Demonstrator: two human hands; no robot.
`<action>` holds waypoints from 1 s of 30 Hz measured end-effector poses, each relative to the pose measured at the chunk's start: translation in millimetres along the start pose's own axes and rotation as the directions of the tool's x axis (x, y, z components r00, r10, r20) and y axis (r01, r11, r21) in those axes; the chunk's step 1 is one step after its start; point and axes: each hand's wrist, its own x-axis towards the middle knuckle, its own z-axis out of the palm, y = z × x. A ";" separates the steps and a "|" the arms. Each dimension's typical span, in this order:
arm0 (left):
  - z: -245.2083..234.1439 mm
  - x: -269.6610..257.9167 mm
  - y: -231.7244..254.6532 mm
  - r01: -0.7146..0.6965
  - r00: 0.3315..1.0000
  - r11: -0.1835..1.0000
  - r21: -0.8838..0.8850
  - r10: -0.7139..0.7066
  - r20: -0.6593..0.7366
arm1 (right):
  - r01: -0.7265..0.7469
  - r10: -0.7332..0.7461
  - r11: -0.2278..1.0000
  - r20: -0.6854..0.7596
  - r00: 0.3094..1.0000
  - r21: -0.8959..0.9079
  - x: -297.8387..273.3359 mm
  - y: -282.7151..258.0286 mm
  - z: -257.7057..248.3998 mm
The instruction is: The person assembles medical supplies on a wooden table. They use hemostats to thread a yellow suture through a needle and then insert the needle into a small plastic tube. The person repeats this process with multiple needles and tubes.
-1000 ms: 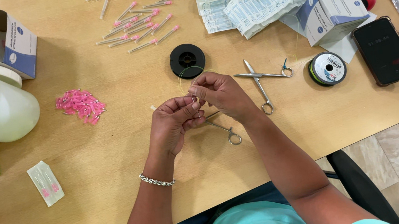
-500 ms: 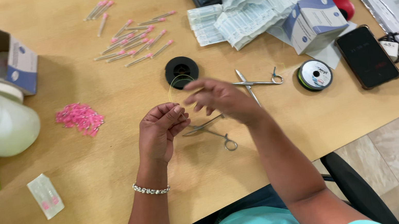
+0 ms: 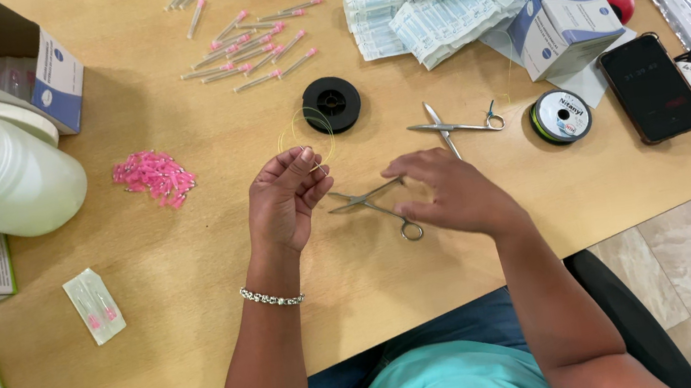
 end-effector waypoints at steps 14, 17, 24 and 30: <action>-1.3 -1.0 2.8 0.004 1.000 1.000 -0.007 -0.004 -0.024 | -0.061 0.218 0.824 0.215 0.952 -0.563 -12.8 -12.7 17.5; -0.5 -1.5 2.3 0.021 1.000 1.000 0.019 -0.021 -0.021 | -0.069 0.285 0.776 0.252 0.925 -0.627 -16.9 -3.6 26.4; 5.0 -5.6 2.6 -0.036 0.999 0.992 0.124 0.041 -0.035 | -0.017 0.213 0.671 0.171 0.962 -0.741 -27.6 13.7 36.4; 5.6 -8.1 3.4 -0.060 0.997 0.987 0.147 0.067 -0.039 | -0.089 0.282 0.686 0.151 0.948 -0.723 -35.0 3.8 33.1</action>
